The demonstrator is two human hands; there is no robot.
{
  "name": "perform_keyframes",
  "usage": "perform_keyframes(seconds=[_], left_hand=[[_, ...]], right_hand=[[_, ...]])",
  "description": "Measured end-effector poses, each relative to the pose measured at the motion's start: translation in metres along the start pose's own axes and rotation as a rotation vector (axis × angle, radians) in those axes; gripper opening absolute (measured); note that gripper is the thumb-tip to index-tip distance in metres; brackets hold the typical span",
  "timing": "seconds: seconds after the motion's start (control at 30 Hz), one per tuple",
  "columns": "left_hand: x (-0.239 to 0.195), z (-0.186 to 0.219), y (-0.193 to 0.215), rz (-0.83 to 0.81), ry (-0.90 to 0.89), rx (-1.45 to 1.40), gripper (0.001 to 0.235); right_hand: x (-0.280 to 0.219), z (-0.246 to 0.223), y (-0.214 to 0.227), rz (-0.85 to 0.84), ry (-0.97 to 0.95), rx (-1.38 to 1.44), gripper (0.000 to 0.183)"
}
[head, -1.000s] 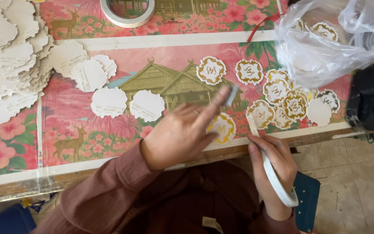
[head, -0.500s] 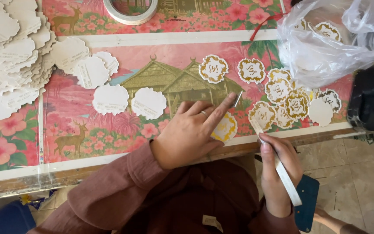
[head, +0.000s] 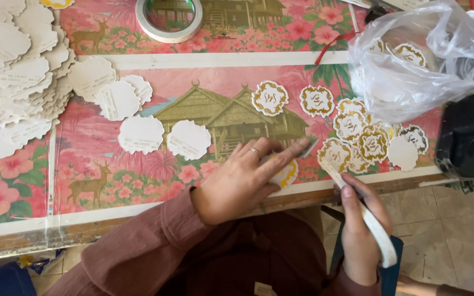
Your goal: The person applies adhesive tape to the back of small, flower-shaped paper cutouts. They pick up each cutout, apply the tape, and place it on the table or into a plastic bag.
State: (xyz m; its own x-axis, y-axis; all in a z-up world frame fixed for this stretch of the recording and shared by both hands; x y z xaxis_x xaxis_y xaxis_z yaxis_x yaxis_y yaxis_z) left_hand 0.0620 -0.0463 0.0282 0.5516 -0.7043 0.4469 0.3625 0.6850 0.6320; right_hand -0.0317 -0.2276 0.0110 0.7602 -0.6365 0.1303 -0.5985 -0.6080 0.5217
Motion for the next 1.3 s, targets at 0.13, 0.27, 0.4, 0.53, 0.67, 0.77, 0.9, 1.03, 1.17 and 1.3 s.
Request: perform_keyframes(seconds=[0.13, 0.27, 0.4, 0.53, 0.67, 0.77, 0.9, 1.03, 1.17, 1.3], left_hand=[[0.002, -0.012, 0.007, 0.035, 0.128, -0.274, 0.079], [-0.001, -0.030, 0.006, 0.028, 0.333, -0.264, 0.077], [-0.003, -0.037, 0.007, 0.053, 0.346, -0.195, 0.070], [-0.005, -0.038, 0.009, 0.053, 0.380, -0.214, 0.067], [-0.008, -0.040, 0.014, 0.133, 0.355, -0.181, 0.061], [-0.002, -0.018, 0.033, 0.265, 0.203, -0.069, 0.059], [0.022, 0.016, 0.034, 0.334, -0.023, -0.226, 0.067], [0.064, 0.007, -0.024, 0.076, 0.023, -0.586, 0.073], [0.069, -0.016, -0.069, -0.119, 0.207, -0.361, 0.068], [0.067, -0.030, -0.067, -0.048, 0.295, -0.452, 0.048]], right_hand=[[0.009, 0.009, 0.001, 0.016, -0.008, 0.113, 0.026], [0.012, 0.009, 0.000, 0.023, -0.105, 0.141, 0.030], [0.011, -0.012, -0.003, -0.080, -0.114, -0.073, 0.029], [0.017, -0.022, -0.006, -0.172, 0.031, -0.139, 0.030], [0.021, -0.021, -0.004, -0.162, 0.085, -0.268, 0.035], [0.021, -0.019, -0.007, -0.192, 0.061, -0.245, 0.033], [0.025, -0.008, -0.011, -0.201, 0.114, -0.174, 0.028], [0.024, -0.015, -0.012, -0.189, 0.162, -0.289, 0.024], [-0.003, -0.048, -0.008, -0.272, 0.507, -0.336, 0.022], [-0.006, -0.050, 0.020, -0.078, 0.498, -0.199, 0.023]])
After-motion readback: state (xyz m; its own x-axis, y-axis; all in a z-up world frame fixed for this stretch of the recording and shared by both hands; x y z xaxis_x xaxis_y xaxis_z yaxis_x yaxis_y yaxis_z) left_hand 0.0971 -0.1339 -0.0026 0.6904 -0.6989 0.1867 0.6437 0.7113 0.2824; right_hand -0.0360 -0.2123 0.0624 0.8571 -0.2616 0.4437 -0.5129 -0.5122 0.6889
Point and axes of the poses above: each hand's wrist, its own x-axis towards the middle knuckle, its own y-axis out of the back of the hand, z = x × y, the point moved 9 cm from there along x, towards the middle knuckle, and after that the axes turned 8 degrees about -x, right-handed, at the moved point
